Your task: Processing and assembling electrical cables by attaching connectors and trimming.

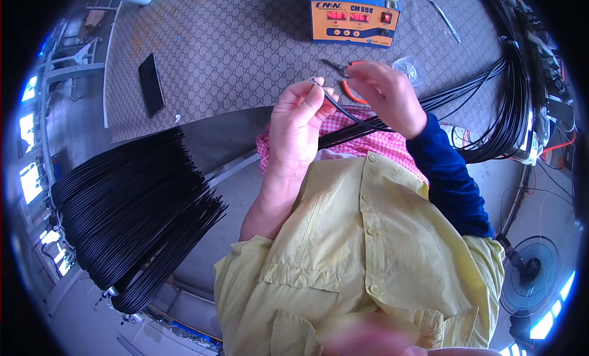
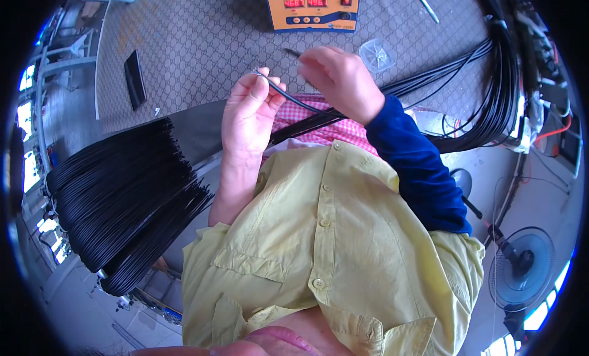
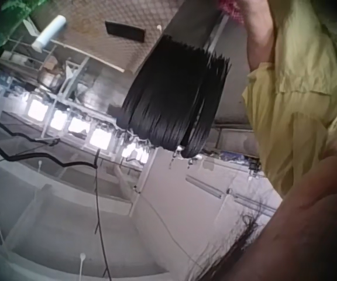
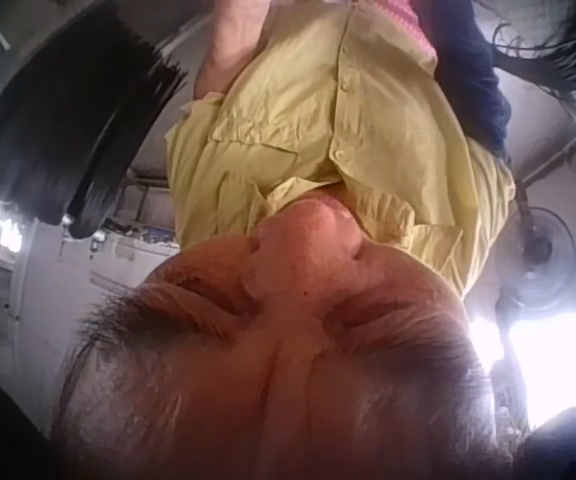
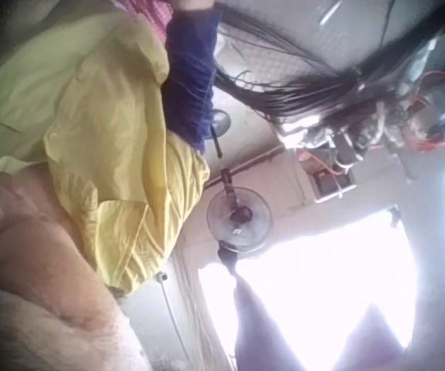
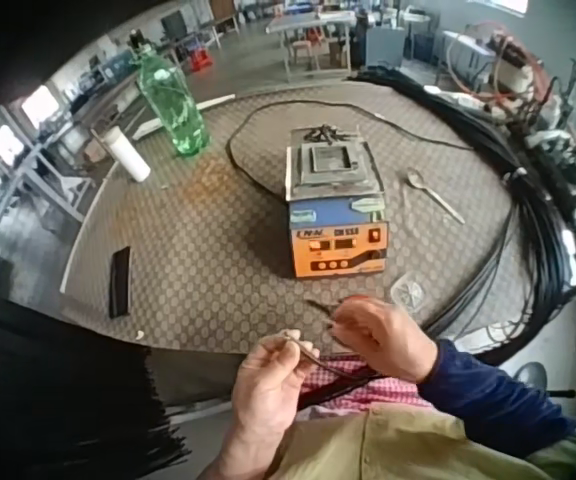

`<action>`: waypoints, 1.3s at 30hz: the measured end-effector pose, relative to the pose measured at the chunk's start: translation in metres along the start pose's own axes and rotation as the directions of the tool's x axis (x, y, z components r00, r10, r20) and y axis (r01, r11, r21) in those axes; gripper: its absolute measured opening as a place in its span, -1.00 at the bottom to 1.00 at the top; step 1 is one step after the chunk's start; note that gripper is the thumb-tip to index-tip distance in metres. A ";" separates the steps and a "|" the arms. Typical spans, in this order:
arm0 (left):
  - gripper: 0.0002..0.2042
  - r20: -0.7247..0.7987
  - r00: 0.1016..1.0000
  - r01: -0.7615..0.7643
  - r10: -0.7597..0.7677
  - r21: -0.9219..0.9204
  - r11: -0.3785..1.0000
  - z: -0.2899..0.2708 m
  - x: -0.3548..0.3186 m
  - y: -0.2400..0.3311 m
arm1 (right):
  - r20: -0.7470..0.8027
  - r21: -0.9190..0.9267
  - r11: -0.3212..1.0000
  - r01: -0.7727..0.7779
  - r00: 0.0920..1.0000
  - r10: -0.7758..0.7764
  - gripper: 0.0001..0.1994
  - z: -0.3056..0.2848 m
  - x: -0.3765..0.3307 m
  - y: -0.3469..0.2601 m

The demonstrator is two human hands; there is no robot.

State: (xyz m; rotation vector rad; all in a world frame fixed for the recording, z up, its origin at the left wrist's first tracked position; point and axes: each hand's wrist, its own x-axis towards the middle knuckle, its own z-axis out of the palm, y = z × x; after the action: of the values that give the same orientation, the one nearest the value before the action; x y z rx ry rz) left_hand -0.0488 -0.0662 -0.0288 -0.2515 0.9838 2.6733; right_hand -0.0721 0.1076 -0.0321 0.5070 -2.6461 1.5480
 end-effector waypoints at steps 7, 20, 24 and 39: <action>-0.90 -0.024 0.998 -0.054 0.055 0.035 0.998 0.013 0.008 -0.012 | -0.008 0.448 0.868 -0.213 0.970 0.243 -0.82 0.010 -0.020 -0.020; -0.72 0.119 0.982 0.148 -0.143 -0.030 0.989 0.029 0.013 -0.004 | 0.020 0.750 0.616 -0.242 0.939 0.344 -0.90 -0.011 -0.021 -0.021; -0.74 0.094 0.982 0.166 -0.163 -0.022 0.986 0.028 0.014 -0.004 | -0.013 0.704 0.673 -0.227 0.943 0.331 -0.90 -0.010 -0.021 -0.019; -0.71 0.154 0.956 0.262 -0.249 -0.069 0.963 0.038 0.023 0.002 | 0.253 0.756 0.493 -0.430 0.887 0.386 -0.92 -0.030 -0.022 -0.016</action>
State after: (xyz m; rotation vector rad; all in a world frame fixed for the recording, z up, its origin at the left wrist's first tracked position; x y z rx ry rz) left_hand -0.0739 -0.0381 -0.0056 -0.1869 0.7355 2.4616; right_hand -0.0511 0.1319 -0.0081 -0.1462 -1.9943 2.9180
